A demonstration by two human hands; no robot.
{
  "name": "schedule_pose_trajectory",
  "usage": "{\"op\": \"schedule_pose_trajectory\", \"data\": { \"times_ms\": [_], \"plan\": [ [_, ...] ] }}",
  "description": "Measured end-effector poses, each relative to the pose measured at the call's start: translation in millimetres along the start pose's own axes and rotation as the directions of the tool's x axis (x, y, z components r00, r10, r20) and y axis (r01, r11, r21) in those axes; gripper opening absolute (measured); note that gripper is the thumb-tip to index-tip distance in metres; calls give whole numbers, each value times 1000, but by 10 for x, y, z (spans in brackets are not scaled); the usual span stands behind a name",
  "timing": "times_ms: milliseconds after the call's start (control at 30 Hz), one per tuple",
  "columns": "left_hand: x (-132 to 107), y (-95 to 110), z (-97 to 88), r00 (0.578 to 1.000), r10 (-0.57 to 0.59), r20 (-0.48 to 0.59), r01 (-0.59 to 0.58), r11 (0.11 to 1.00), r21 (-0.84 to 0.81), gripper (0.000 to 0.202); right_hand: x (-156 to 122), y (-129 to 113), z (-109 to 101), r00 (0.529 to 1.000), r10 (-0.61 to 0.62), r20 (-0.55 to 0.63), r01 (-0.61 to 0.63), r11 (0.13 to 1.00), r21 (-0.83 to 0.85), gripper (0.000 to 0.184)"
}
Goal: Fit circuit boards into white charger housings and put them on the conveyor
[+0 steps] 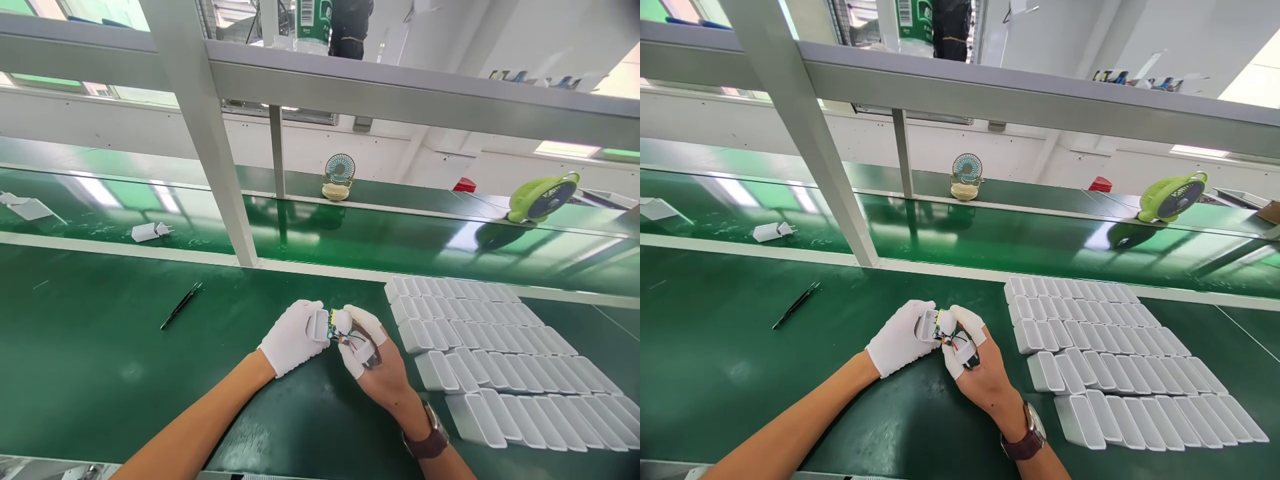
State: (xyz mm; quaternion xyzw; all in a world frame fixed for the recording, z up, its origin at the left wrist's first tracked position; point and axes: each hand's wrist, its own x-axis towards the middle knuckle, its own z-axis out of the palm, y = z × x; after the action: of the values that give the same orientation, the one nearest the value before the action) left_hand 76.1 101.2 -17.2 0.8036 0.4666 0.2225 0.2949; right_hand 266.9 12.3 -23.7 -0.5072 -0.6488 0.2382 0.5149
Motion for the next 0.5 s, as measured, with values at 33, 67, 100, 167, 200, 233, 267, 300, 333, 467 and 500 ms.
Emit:
{"op": "schedule_pose_trajectory", "data": {
  "times_ms": [33, 67, 100, 167, 200, 233, 267, 300, 333, 467, 500],
  "plan": [
    [3, -15, 4, 1000, 13, -9, -13, 1000, 0, 59, -7, 15, 12, 1000, -4, 7, 4, 1000, -6, 59],
    [5, -32, 8, 1000, 25, -16, -25, 1000, 1, 62, -8, 28, 21, 1000, -4, 17, 4, 1000, -17, 60],
    [6, -49, 12, 999, 37, -20, -37, 999, 2, 65, -5, 35, 28, 1000, -1, 28, 2, 999, -32, 60],
    [7, -78, 21, 998, 64, -25, -64, 998, 7, 68, 5, 39, 34, 999, -1, 44, 4, 998, -66, 60],
    [7, -88, 24, 997, 75, -27, -75, 997, 13, 69, 8, 36, 34, 999, -1, 49, 5, 997, -79, 60],
    [8, -93, 25, 996, 83, -28, -82, 996, 22, 69, 9, 33, 33, 998, 1, 56, 4, 996, -84, 60],
    [9, -93, 25, 996, 87, -29, -86, 996, 33, 69, 8, 30, 31, 998, 1, 62, 4, 996, -84, 59],
    [11, -91, 22, 996, 89, -29, -87, 995, 44, 68, 5, 28, 29, 998, 1, 66, 4, 997, -77, 59],
    [13, -85, 18, 996, 90, -29, -88, 995, 54, 66, 1, 27, 27, 997, 4, 72, 1, 998, -66, 59],
    [18, -63, -7, 993, 110, -35, -107, 992, 74, 59, -11, 34, 25, 996, 25, 85, -21, 999, -42, 58],
    [16, -62, -11, 992, 118, -34, -115, 991, 75, 59, -11, 36, 26, 996, 27, 88, -23, 999, -45, 58]
  ]
}}
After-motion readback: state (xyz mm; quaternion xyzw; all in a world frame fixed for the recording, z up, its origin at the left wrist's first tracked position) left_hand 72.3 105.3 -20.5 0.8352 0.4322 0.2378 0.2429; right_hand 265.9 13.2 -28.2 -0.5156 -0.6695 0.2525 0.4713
